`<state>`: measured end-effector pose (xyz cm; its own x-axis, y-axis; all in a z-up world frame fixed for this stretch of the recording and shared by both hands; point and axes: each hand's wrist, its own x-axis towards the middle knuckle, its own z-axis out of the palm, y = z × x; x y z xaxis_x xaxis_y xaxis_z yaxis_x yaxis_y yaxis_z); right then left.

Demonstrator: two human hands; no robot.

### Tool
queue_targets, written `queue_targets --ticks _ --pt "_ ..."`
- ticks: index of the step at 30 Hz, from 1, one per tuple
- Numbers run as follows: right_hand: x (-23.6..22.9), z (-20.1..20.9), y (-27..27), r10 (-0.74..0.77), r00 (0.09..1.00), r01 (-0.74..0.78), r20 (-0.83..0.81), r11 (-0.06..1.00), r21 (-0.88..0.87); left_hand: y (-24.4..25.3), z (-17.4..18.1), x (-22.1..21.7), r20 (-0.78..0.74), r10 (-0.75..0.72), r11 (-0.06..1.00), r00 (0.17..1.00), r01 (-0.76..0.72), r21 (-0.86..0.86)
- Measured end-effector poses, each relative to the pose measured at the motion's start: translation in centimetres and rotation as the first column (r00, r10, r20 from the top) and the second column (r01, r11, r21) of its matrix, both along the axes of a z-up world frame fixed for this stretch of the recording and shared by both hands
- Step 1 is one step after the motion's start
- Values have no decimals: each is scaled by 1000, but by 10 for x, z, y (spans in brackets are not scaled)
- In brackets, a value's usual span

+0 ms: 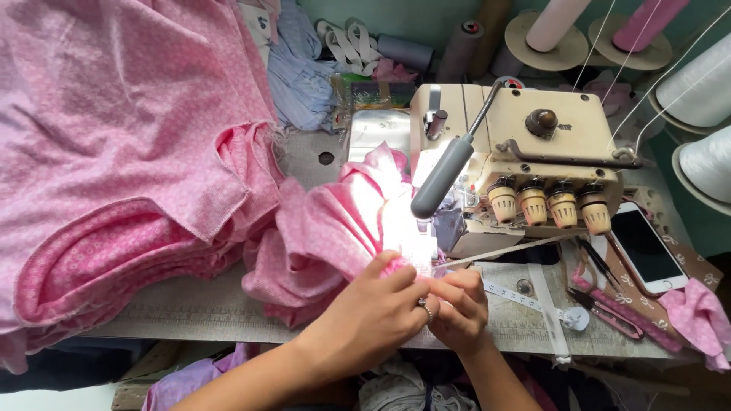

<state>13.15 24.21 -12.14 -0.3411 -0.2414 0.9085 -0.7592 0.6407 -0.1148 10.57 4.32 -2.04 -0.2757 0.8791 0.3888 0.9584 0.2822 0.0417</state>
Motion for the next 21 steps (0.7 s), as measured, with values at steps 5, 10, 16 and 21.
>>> queue_targets --ticks 5,10,16,21 --pt "0 -3 -3 -122 990 123 -68 992 8 -14 -11 -33 -149 116 989 982 -101 104" --pt "-19 -27 0 -317 947 318 61 948 -14 -17 -5 -68 -128 146 989 981 -143 36" --pt "-1 12 -15 -464 860 466 210 884 44 -11 -20 -115 -95 226 974 969 -222 56" --pt "38 23 13 -503 828 510 249 859 40 -8 -39 -147 -171 239 970 956 -226 95"
